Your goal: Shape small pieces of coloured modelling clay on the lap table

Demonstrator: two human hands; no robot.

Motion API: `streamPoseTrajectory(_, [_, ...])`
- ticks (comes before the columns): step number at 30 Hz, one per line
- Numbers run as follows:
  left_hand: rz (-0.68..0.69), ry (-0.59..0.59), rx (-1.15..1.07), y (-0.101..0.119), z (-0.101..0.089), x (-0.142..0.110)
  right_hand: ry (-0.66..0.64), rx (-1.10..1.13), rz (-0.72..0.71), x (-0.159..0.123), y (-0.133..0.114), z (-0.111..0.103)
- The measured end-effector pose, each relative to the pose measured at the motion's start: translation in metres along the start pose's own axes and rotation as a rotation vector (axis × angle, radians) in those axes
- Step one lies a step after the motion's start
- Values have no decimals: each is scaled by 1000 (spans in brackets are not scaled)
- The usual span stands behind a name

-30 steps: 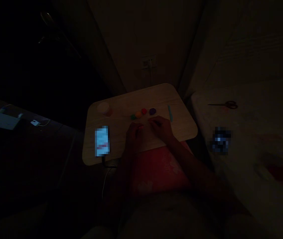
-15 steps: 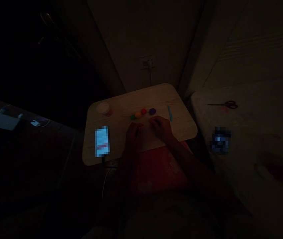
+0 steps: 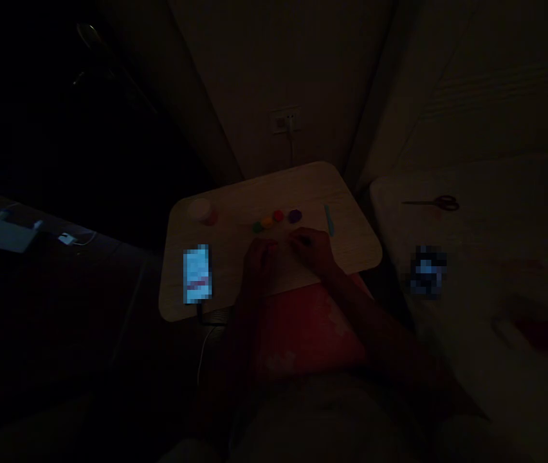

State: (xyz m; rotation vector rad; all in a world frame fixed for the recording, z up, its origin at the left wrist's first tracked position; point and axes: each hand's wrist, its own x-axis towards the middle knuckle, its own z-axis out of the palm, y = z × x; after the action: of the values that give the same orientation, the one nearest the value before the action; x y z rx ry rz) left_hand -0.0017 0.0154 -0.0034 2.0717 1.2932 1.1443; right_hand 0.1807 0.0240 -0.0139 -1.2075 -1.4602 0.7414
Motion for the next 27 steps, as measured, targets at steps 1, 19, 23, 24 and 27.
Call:
streamPoseTrajectory(1, [0,0,0,0,0,0,-5,6,2,0,-1,0])
streamPoseTrajectory(19, [5,3,-13,0,0,-1,73,-43,-3,0,1,1])
streamPoseTrajectory(23, [-6,-4,-11,0,0,-1,51,-10,1,0,2,1])
streamPoseTrajectory(24, [-10,-7,-13,1,0,-1,43,-1,6,0,2,1])
streamPoseTrajectory(27, [-18,-6,-17,1,-1,0,37,18,27,0,3,2])
